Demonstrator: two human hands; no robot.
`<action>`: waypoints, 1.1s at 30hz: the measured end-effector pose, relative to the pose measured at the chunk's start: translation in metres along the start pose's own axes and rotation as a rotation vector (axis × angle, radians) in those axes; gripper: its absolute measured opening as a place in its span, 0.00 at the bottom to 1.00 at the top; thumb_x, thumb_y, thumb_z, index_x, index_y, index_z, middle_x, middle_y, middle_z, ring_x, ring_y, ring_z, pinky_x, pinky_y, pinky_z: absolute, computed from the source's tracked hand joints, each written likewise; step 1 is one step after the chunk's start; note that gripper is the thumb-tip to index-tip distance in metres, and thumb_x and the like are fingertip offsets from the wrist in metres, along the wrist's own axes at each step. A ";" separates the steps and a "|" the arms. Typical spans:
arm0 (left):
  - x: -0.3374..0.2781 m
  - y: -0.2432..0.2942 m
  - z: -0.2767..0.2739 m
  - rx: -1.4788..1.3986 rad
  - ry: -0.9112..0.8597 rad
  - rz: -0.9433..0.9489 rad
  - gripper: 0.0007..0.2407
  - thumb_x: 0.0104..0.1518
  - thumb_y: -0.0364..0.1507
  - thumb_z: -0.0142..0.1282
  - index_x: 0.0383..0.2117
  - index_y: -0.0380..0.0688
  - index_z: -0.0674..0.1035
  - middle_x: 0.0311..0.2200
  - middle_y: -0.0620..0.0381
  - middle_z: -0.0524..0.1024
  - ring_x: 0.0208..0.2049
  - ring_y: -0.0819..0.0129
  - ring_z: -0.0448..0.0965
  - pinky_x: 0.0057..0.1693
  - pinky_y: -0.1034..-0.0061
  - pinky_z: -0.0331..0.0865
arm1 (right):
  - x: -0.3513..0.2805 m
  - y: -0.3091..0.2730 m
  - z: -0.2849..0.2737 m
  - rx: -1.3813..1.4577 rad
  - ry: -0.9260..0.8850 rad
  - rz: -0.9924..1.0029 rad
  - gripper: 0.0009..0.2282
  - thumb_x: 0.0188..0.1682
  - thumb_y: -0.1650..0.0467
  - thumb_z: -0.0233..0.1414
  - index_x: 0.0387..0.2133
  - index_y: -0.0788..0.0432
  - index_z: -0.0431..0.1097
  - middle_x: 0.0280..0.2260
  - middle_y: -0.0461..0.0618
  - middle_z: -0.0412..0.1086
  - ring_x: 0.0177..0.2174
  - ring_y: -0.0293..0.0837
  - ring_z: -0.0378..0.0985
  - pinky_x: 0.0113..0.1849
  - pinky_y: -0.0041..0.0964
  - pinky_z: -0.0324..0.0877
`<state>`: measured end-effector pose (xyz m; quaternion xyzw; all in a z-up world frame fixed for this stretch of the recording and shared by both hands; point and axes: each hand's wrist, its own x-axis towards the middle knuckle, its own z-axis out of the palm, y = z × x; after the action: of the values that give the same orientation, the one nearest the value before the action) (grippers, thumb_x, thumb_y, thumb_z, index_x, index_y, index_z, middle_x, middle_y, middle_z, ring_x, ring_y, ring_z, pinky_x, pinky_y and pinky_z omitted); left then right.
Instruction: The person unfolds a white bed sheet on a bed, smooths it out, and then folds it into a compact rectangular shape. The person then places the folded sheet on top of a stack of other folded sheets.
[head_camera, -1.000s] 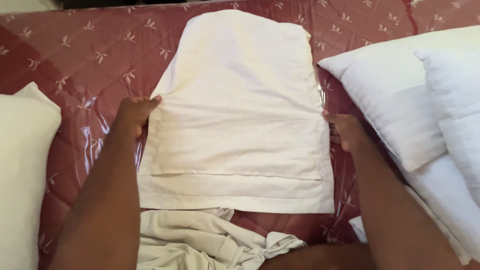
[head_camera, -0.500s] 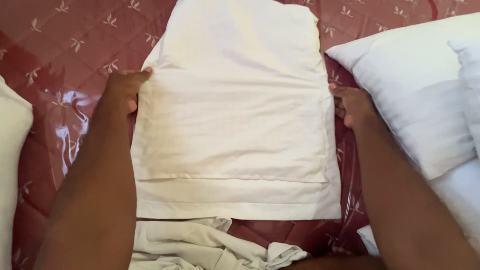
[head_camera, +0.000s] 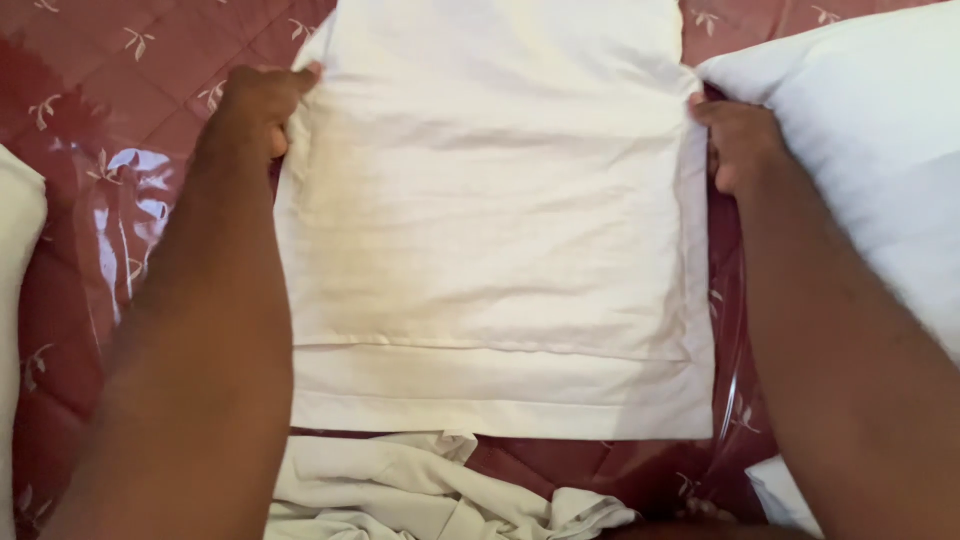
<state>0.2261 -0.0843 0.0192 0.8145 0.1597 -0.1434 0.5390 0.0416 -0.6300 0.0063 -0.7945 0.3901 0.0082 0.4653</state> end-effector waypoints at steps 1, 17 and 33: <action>0.001 0.003 0.002 0.000 0.002 -0.004 0.29 0.51 0.42 0.70 0.53 0.32 0.76 0.50 0.46 0.79 0.48 0.61 0.77 0.45 0.69 0.75 | 0.010 0.004 0.002 -0.002 -0.004 0.001 0.23 0.49 0.51 0.63 0.27 0.58 0.70 0.21 0.45 0.64 0.18 0.42 0.64 0.23 0.43 0.60; -0.055 -0.003 -0.037 -0.203 -0.536 -0.115 0.24 0.54 0.48 0.62 0.49 0.43 0.78 0.49 0.59 0.80 0.48 0.73 0.79 0.58 0.76 0.73 | -0.006 0.038 -0.016 0.346 -0.331 0.059 0.22 0.55 0.42 0.50 0.33 0.44 0.67 0.29 0.35 0.64 0.28 0.36 0.65 0.35 0.34 0.65; -0.109 -0.125 -0.047 -0.318 -0.465 -0.016 0.23 0.57 0.37 0.64 0.53 0.31 0.79 0.44 0.50 0.83 0.41 0.62 0.81 0.50 0.65 0.75 | -0.098 0.105 -0.005 0.316 -0.128 0.109 0.18 0.44 0.59 0.65 0.38 0.60 0.75 0.33 0.46 0.77 0.29 0.41 0.76 0.30 0.39 0.69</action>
<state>0.0779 -0.0068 -0.0228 0.6636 0.0585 -0.3037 0.6812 -0.0941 -0.6011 -0.0311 -0.6872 0.3986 0.0224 0.6070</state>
